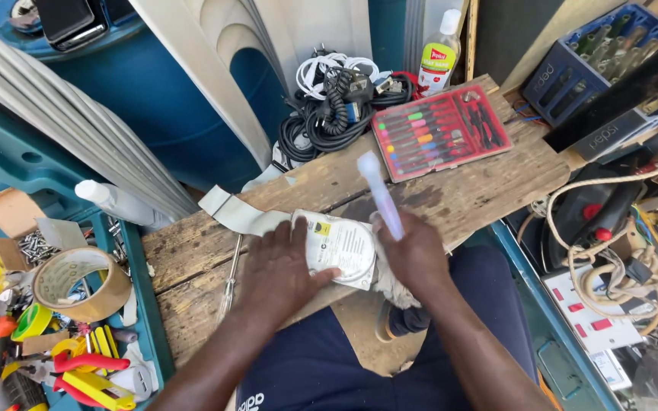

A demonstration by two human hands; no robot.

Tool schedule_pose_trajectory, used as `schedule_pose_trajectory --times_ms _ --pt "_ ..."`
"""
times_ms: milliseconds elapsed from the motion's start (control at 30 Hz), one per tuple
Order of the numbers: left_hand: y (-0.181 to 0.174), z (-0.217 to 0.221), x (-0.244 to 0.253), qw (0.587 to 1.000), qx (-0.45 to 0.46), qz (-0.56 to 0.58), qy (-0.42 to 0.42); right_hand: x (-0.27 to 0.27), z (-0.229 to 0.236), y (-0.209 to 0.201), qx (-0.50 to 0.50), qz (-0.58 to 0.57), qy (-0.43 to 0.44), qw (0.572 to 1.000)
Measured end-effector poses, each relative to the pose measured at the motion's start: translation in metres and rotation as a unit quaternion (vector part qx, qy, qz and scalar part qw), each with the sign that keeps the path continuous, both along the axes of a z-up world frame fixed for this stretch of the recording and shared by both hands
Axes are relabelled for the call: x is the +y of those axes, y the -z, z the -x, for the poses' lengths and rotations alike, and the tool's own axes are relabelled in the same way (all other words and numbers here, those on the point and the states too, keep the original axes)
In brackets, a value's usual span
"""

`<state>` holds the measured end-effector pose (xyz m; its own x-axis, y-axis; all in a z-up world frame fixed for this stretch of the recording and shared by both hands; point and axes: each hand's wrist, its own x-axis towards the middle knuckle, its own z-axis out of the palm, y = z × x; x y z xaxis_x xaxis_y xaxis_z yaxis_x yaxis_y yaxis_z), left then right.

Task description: Cleaning and inspecting a hard drive using a toothbrush, cloth, and precision screwdriver

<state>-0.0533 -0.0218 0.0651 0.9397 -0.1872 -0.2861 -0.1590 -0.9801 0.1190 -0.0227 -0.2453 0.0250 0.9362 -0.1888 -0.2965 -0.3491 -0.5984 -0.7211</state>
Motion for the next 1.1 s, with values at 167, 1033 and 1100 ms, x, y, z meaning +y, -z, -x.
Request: schedule_pose_trajectory --times_ms 167,1033,1100 --pt "-0.008 0.004 -0.021 0.998 0.021 -0.022 -0.046 -0.003 0.013 0.004 0.016 -0.014 -0.08 0.997" --pt "0.064 0.015 0.024 0.994 -0.067 -0.016 0.087 0.038 -0.04 -0.005 0.108 -0.03 -0.267 0.957" --pt "0.066 0.014 0.022 0.995 -0.052 0.01 0.079 0.039 -0.048 -0.013 0.13 0.016 -0.3 0.945"
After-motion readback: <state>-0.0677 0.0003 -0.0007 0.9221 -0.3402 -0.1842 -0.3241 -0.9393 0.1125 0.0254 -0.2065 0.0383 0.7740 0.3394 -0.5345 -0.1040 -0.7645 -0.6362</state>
